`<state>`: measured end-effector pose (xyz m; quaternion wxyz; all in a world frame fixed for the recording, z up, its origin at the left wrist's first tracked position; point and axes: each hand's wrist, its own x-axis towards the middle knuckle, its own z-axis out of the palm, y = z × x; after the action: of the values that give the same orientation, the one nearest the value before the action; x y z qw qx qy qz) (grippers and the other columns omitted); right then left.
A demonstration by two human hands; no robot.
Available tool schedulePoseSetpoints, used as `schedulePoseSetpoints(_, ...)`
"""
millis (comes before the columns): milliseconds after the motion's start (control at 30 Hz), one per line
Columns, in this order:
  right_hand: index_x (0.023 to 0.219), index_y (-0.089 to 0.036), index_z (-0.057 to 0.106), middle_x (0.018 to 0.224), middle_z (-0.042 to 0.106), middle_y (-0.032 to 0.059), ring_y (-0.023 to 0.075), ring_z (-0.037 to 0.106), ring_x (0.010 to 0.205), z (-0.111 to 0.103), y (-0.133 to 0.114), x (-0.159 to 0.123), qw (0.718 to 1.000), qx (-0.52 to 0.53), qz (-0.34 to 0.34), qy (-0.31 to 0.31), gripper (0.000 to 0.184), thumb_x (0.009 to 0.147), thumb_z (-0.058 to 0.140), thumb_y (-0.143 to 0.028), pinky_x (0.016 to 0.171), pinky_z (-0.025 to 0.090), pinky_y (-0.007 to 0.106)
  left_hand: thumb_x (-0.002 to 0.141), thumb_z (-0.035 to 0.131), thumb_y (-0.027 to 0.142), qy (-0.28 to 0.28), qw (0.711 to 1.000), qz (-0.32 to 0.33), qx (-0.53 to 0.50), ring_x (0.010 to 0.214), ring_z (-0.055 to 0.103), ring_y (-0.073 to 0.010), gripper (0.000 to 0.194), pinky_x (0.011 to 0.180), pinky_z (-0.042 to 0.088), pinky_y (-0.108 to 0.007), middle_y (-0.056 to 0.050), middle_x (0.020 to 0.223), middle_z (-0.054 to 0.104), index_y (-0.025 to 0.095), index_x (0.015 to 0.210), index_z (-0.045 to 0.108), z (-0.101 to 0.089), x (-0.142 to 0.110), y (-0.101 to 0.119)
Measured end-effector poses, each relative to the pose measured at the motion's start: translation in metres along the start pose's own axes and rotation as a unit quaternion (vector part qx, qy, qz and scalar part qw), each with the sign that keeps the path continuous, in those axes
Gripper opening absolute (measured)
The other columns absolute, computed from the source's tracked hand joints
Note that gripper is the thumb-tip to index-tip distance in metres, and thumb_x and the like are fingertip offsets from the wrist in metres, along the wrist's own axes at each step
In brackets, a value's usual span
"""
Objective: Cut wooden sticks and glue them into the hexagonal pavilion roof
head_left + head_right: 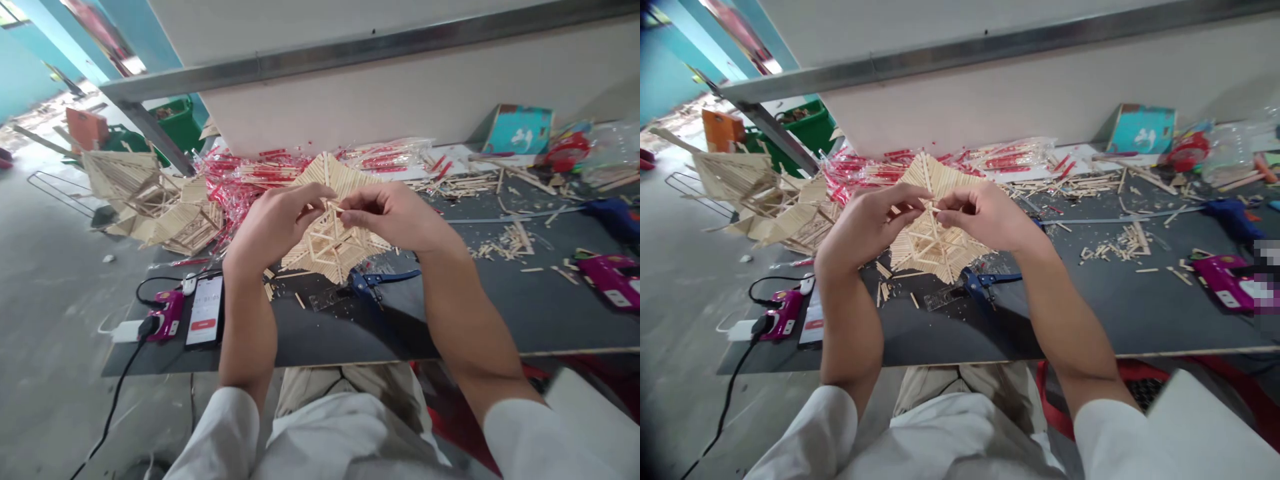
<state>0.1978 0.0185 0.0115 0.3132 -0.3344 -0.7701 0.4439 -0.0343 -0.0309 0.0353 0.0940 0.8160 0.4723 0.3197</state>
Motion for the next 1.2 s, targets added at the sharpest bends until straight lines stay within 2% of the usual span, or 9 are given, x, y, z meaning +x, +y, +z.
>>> schedulePoseSetpoints(67,0.088,-0.021,0.077,0.071,0.062,-0.0016,0.0115,0.045,0.065,0.002,-0.002,0.0,1.0,-0.013,-0.009,-0.007,0.038,0.087,0.079,-0.058,0.06,0.033,0.031,0.096,0.066,0.019,0.0,1.0,0.008,0.004,0.09,0.074,-0.0183,0.034,0.078,0.052,-0.03,-0.004,0.104,0.082,0.024,0.129,0.075,0.004,0.001,-0.005)
schedulePoseSetpoints(167,0.09,-0.021,0.077,0.07,0.06,-0.0019,0.0115,0.044,0.064,0.006,-0.006,-0.001,1.0,-0.017,-0.002,-0.005,0.038,0.087,0.08,-0.059,0.06,0.032,0.031,0.096,0.067,0.018,0.006,0.999,0.035,0.002,0.087,0.072,-0.0173,0.024,0.078,0.05,-0.031,-0.004,0.102,0.081,0.024,0.113,0.081,0.004,0.001,-0.01)
schedulePoseSetpoints(267,0.092,-0.021,0.077,0.068,0.055,-0.0028,0.0111,0.04,0.062,0.009,-0.009,-0.003,1.0,-0.025,0.006,0.002,0.042,0.085,0.08,-0.062,0.058,0.031,0.031,0.093,0.066,0.013,0.007,0.998,0.051,-0.023,0.084,0.07,-0.016,0.024,0.075,0.049,-0.029,-0.003,0.092,0.078,0.025,0.104,0.084,0.005,0.002,-0.015)
schedulePoseSetpoints(367,0.088,-0.02,0.074,0.065,0.051,-0.0035,0.0106,0.037,0.06,0.01,-0.01,-0.005,0.999,-0.043,0.007,0.009,0.046,0.085,0.078,-0.067,0.056,0.028,0.031,0.091,0.066,0.01,0.031,0.997,0.061,-0.028,0.083,0.069,-0.0155,0.027,0.073,0.048,-0.029,-0.003,0.092,0.077,0.025,0.103,0.085,0.008,0.003,-0.019)
schedulePoseSetpoints(533,0.085,-0.02,0.072,0.064,0.05,-0.0033,0.0102,0.037,0.059,0.011,-0.013,-0.008,0.997,-0.067,-0.003,0.027,0.048,0.087,0.075,-0.068,0.055,0.029,0.03,0.091,0.063,0.011,0.047,0.994,0.086,-0.047,0.094,0.072,-0.0173,0.027,0.08,0.051,-0.031,-0.005,0.111,0.079,0.025,0.101,0.084,0.015,0.007,-0.021)
schedulePoseSetpoints(767,0.082,-0.02,0.071,0.065,0.047,-0.0039,0.0099,0.034,0.058,0.013,-0.017,-0.009,0.997,-0.066,0.017,0.029,0.05,0.084,0.077,-0.07,0.054,0.026,0.031,0.092,0.063,0.017,0.038,0.995,0.059,-0.072,0.093,0.075,-0.0189,0.024,0.084,0.053,-0.031,-0.003,0.097,0.082,0.028,0.098,0.084,0.019,0.007,-0.02)
schedulePoseSetpoints(933,0.076,-0.019,0.071,0.063,0.048,-0.003,0.0102,0.035,0.058,0.022,-0.02,-0.008,0.992,-0.081,0.033,0.088,0.052,0.078,0.083,-0.07,0.054,0.025,0.031,0.095,0.066,0.02,0.042,0.995,0.071,-0.064,0.086,0.074,-0.0175,0.019,0.077,0.05,-0.031,-0.003,0.092,0.081,0.024,0.102,0.084,0.019,0.007,-0.021)
schedulePoseSetpoints(1100,0.074,-0.019,0.07,0.061,0.045,-0.0036,0.0094,0.035,0.057,0.027,-0.022,-0.007,0.991,-0.088,0.026,0.102,0.049,0.08,0.083,-0.066,0.053,0.025,0.031,0.095,0.064,0.019,0.037,0.995,0.066,-0.058,0.085,0.074,-0.0166,0.023,0.076,0.051,-0.031,-0.002,0.092,0.081,0.026,0.102,0.085,0.018,0.006,-0.023)
schedulePoseSetpoints(1200,0.072,-0.019,0.068,0.061,0.042,-0.0042,0.009,0.033,0.057,0.026,-0.022,-0.007,0.992,-0.068,0.04,0.096,0.05,0.077,0.086,-0.065,0.052,0.024,0.03,0.095,0.065,0.019,0.038,0.995,0.07,-0.066,0.088,0.075,-0.0172,0.021,0.078,0.052,-0.031,-0.002,0.094,0.082,0.024,0.102,0.084,0.018,0.006,-0.023)
